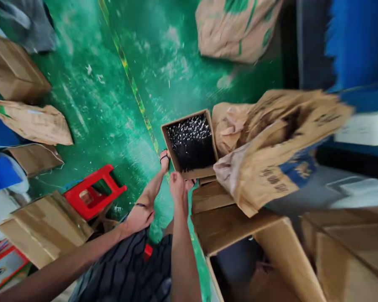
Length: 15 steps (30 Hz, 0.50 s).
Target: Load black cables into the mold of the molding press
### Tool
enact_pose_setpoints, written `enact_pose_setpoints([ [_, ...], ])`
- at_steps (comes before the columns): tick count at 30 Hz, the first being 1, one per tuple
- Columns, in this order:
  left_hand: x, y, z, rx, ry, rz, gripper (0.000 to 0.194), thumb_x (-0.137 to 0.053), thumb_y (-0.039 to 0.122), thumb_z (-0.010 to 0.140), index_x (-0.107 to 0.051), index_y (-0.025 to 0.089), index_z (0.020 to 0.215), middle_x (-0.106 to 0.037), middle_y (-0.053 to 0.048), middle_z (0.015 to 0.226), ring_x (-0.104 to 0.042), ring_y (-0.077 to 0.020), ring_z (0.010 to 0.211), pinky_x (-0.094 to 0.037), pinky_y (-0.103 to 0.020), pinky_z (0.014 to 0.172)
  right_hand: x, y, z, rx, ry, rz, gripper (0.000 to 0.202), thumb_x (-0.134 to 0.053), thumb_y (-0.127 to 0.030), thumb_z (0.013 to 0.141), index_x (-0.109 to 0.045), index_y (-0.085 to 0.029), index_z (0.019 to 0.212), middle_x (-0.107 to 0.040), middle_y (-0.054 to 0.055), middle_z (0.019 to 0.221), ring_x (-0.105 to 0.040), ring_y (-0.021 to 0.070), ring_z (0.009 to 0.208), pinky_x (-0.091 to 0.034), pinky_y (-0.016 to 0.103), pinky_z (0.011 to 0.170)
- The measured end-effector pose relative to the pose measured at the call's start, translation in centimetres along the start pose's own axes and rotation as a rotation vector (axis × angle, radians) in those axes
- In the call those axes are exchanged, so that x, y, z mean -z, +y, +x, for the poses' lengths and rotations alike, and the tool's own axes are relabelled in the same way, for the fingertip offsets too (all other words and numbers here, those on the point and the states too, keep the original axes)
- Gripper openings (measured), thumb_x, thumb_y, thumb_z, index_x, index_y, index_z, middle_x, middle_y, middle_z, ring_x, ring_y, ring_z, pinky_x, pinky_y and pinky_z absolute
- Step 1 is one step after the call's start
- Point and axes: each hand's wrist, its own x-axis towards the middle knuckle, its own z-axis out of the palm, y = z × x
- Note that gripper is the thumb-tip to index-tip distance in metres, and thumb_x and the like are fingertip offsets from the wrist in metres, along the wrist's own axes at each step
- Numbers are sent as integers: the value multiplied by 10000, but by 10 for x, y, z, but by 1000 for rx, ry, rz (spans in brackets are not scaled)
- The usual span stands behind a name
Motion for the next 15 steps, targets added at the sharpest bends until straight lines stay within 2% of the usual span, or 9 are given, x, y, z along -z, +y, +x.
enact_pose_setpoints([
  [2, -22, -20, 8, -1, -91, 33, 313, -516, 336, 1038, -732, 113, 1000, -715, -91, 913, -691, -274, 952, -528, -448, 916, -26, 41, 64, -74, 68, -28, 269, -628, -420, 993, -658, -157, 947, -674, 8, 852, -647, 158, 770, -550, 357, 798],
  [4, -37, -34, 14, -1, -158, 47, 373, -453, 344, 1034, -749, 127, 970, -714, -100, 849, -695, -302, 899, -510, -447, 878, -41, 78, 120, -119, 165, -63, 199, -621, -340, 978, -646, -148, 1021, -660, 37, 919, -632, 186, 862, -524, 389, 876],
  [6, -44, -44, 18, 8, -231, 32, 390, -427, 386, 1021, -751, 182, 948, -712, -81, 811, -700, -294, 835, -514, -429, 825, -48, 106, 166, -133, 269, -98, 245, -600, -272, 955, -613, -132, 1156, -632, 100, 1069, -599, 223, 1003, -480, 417, 962],
  [8, -48, -51, 19, 28, -307, -9, 415, -392, 433, 1014, -746, 232, 932, -707, -53, 790, -707, -282, 802, -521, -411, 787, -52, 125, 199, -126, 343, -118, 298, -588, -252, 947, -582, -141, 1223, -573, 130, 1179, -563, 242, 1094, -450, 426, 1007],
  [10, -51, -56, 16, 50, -371, -45, 453, -352, 473, 1009, -747, 262, 935, -701, -38, 777, -716, -273, 786, -526, -407, 770, -57, 137, 221, -106, 377, -123, 256, -579, -251, 956, -591, -159, 1194, -538, 116, 1186, -555, 237, 1105, -443, 416, 1017],
  [13, -60, -61, 11, 49, -408, -56, 408, -390, 477, 985, -758, 307, 937, -709, -29, 765, -713, -243, 751, -539, -406, 771, -60, 146, 232, -62, 396, -99, 172, -585, -236, 957, -637, -157, 1101, -537, 83, 1103, -578, 198, 969, -471, 384, 962],
  [15, -70, -63, 17, 110, -329, 17, 364, -456, 471, 927, -774, 303, 868, -708, -30, 743, -706, -229, 735, -538, -407, 735, -58, 147, 230, -25, 413, -62, 135, -602, -215, 941, -667, -148, 1039, -560, 70, 1044, -574, 165, 848, -500, 356, 889],
])
